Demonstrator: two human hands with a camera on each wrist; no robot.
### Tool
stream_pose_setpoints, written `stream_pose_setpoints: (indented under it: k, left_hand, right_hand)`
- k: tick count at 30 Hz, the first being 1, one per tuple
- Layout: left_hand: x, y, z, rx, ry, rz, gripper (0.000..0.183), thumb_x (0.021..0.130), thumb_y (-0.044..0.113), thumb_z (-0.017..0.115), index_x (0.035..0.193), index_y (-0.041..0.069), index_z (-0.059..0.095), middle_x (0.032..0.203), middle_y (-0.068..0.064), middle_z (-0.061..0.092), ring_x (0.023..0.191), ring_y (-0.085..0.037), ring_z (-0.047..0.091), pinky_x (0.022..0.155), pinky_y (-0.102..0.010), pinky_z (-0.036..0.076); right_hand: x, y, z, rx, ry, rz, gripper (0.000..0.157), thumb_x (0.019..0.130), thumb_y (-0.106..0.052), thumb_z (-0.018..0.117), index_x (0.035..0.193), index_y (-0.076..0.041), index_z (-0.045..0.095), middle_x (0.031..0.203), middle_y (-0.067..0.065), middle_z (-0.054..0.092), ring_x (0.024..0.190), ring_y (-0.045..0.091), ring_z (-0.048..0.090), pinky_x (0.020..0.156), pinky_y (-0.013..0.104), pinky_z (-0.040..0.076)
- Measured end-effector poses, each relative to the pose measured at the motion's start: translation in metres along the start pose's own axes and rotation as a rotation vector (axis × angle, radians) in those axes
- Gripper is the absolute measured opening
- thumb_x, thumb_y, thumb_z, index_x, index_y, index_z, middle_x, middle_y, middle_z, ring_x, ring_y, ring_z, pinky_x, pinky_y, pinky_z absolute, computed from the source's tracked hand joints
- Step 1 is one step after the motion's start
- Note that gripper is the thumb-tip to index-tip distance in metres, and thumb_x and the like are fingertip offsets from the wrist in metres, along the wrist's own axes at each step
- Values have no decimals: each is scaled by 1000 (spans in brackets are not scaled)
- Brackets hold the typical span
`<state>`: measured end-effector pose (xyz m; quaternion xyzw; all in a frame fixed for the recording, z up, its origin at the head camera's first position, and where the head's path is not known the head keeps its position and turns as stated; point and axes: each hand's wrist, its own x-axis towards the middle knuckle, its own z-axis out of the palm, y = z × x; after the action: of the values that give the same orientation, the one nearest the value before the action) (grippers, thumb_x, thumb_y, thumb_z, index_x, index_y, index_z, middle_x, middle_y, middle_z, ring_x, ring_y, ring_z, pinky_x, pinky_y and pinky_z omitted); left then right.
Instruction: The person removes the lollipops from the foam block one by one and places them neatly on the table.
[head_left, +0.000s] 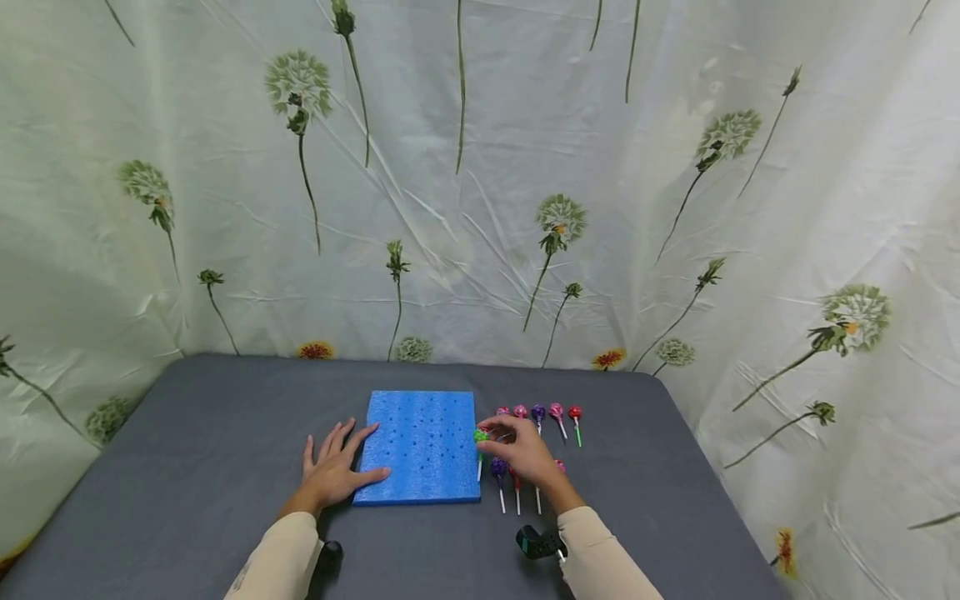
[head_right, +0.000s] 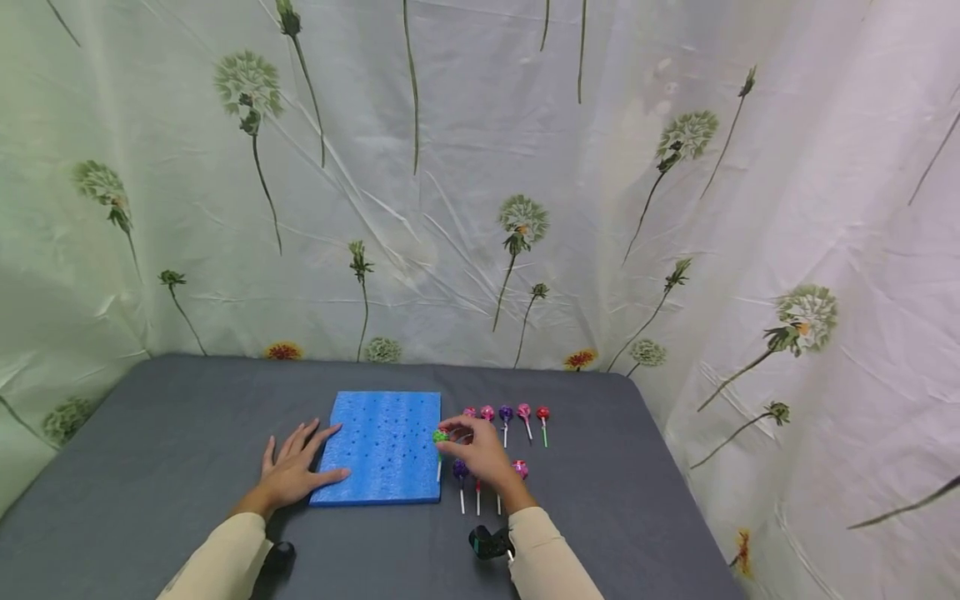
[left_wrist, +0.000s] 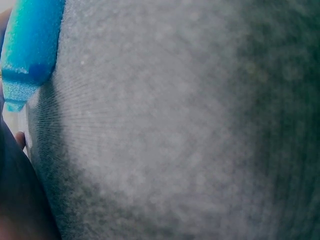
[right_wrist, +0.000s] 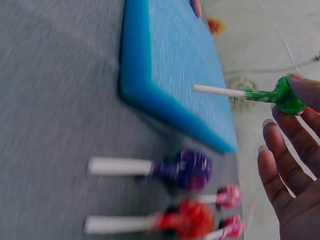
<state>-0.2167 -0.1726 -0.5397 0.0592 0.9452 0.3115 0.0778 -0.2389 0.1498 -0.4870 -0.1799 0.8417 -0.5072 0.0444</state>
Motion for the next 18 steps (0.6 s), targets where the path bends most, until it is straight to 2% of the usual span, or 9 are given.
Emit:
stream_pose_setpoints:
  k: [8, 13, 18]
  left_hand:
    - [1, -1, 0, 8, 0, -7, 93, 78, 66, 65, 151, 18, 32, 155, -27, 15, 142, -48, 4, 105, -66, -17]
    - [3, 0, 1, 7, 10, 10, 92, 79, 65, 65, 151, 17, 33, 156, -26, 16, 142, -48, 5, 106, -66, -16]
    - [1, 0, 1, 21, 18, 2, 91, 79, 64, 66, 150, 18, 33, 156, -26, 17, 142, -48, 6, 106, -66, -15]
  right_hand:
    - [-26, -15, -32, 80, 34, 25, 26, 89, -2, 67, 110, 10, 62, 98, 21, 64, 83, 20, 59, 70, 23, 49]
    - [-36, 10, -46, 84, 109, 46, 24, 88, -3, 68, 109, 6, 65, 98, 15, 67, 84, 10, 61, 73, 22, 51]
    - [-46, 32, -54, 103, 192, 131, 25, 87, -8, 71, 108, 4, 68, 97, 12, 68, 83, 8, 61, 74, 23, 52]
